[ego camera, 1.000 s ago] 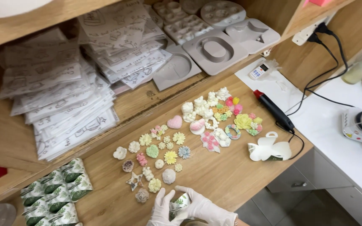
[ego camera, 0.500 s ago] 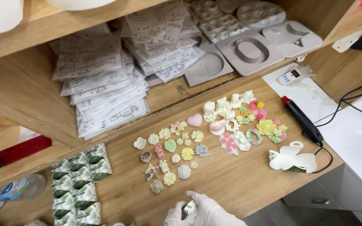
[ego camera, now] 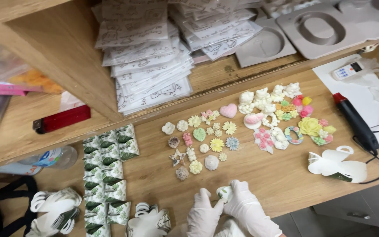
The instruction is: Packaging decorative wax candles into small boxes at a workbench.
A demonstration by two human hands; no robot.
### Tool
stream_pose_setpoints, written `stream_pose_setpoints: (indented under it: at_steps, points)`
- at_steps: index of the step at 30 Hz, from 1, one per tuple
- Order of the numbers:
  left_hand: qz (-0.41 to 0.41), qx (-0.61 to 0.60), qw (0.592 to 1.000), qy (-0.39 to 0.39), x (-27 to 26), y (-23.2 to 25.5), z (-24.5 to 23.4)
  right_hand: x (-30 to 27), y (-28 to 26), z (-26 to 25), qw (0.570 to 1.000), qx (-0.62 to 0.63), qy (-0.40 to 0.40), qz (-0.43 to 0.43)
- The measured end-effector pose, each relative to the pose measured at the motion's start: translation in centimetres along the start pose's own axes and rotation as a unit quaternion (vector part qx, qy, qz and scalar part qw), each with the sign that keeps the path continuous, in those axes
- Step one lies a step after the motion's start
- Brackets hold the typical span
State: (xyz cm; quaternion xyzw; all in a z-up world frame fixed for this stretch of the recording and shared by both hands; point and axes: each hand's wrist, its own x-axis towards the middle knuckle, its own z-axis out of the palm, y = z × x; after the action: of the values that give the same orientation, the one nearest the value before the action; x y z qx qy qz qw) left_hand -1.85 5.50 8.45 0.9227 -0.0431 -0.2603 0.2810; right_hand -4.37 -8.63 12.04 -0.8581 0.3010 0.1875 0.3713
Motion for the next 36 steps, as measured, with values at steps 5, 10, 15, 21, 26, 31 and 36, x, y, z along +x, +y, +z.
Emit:
stream_pose_setpoints:
  at_steps: [5,10,15,21,26,31,36]
  points:
    - [0.063,-0.019,0.997,0.026,1.2,2.8,-0.3,2.3,2.2,0.5,0.987,0.099,0.119,-0.034]
    - [0.287,-0.151,0.926,0.194,2.7,5.2,0.0,3.1,2.4,-1.4,0.923,0.188,0.283,-0.18]
    - [0.409,-0.105,0.854,0.302,0.2,9.4,-5.3,0.8,-0.4,-4.7,0.88,0.385,0.19,-0.206]
    - [0.443,-0.122,0.834,0.305,-1.2,10.7,-8.5,-0.1,-1.2,-4.6,0.836,0.354,0.259,-0.33]
    - [0.444,-0.083,0.824,0.343,-0.4,8.9,-9.2,-2.1,-2.3,-6.0,0.853,0.312,0.25,-0.337]
    - [0.424,0.216,0.835,0.275,-1.3,8.7,-10.3,-2.8,-3.4,-6.8,0.876,0.164,0.299,-0.341]
    - [0.434,0.244,0.794,0.349,-1.4,10.4,-10.6,-2.6,-3.4,-6.6,0.908,0.177,0.262,-0.276]
